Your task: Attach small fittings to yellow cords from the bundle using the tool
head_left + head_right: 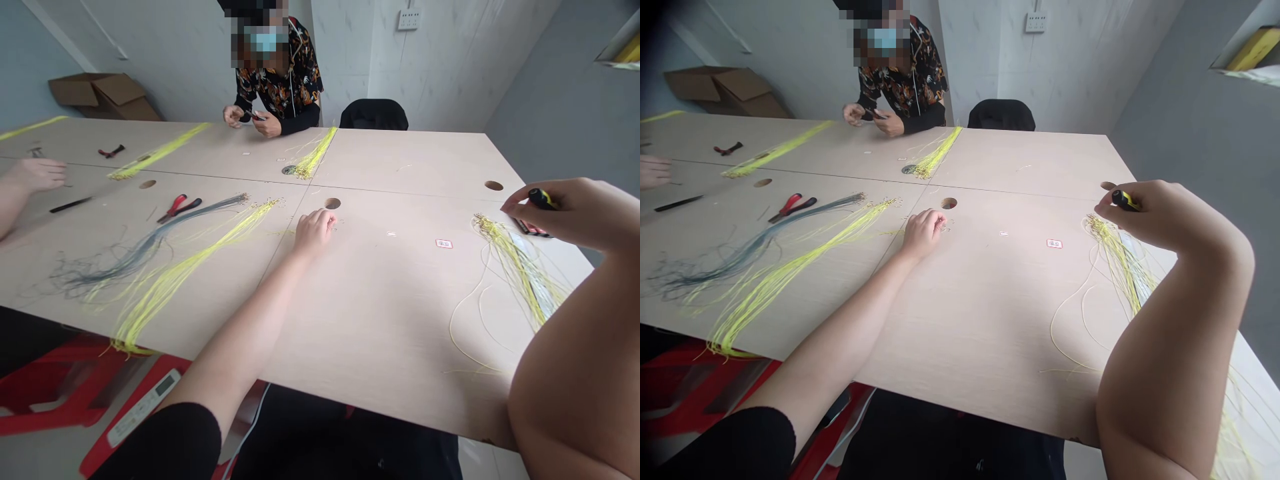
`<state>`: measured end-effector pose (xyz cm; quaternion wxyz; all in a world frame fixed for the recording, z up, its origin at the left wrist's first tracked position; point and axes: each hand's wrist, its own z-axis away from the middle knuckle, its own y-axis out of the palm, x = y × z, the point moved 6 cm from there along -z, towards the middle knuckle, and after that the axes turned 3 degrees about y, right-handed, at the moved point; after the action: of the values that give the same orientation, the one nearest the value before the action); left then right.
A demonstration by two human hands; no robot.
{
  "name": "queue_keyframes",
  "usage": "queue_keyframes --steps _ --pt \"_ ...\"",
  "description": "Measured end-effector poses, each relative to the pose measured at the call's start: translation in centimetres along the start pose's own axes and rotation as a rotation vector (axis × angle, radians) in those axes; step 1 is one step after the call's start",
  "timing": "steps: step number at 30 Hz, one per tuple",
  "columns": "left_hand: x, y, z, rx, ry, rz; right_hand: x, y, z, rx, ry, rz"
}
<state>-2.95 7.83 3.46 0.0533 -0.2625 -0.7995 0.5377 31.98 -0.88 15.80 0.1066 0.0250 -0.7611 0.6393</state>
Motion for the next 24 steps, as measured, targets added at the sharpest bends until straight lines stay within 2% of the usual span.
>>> queue_keyframes --steps 3,7,11,14,17,21,24 --pt "-0.4 0.2 0.2 -0.002 0.045 0.017 1.3 1.0 -0.2 0.113 0.067 0.028" --pt "-1.4 0.5 0.4 0.002 0.14 0.042 5.8 2.5 -0.4 0.121 -0.153 0.006" --pt "-2.5 0.6 0.5 0.02 0.235 0.062 10.8 4.6 0.0 0.223 -0.385 -0.201" --pt "-3.2 0.5 0.6 0.011 0.29 0.075 13.5 6.1 0.1 0.246 -0.453 -0.375" --pt "-3.9 0.3 0.8 -0.013 0.334 0.084 14.7 8.4 -0.4 0.275 -0.398 -0.643" --pt "-4.5 0.2 0.9 -0.003 0.364 0.093 15.0 12.7 -1.1 0.437 -0.194 -1.182" --pt "-4.6 0.3 0.9 -0.002 0.376 0.087 14.6 15.7 -1.3 0.494 -0.047 -1.435"
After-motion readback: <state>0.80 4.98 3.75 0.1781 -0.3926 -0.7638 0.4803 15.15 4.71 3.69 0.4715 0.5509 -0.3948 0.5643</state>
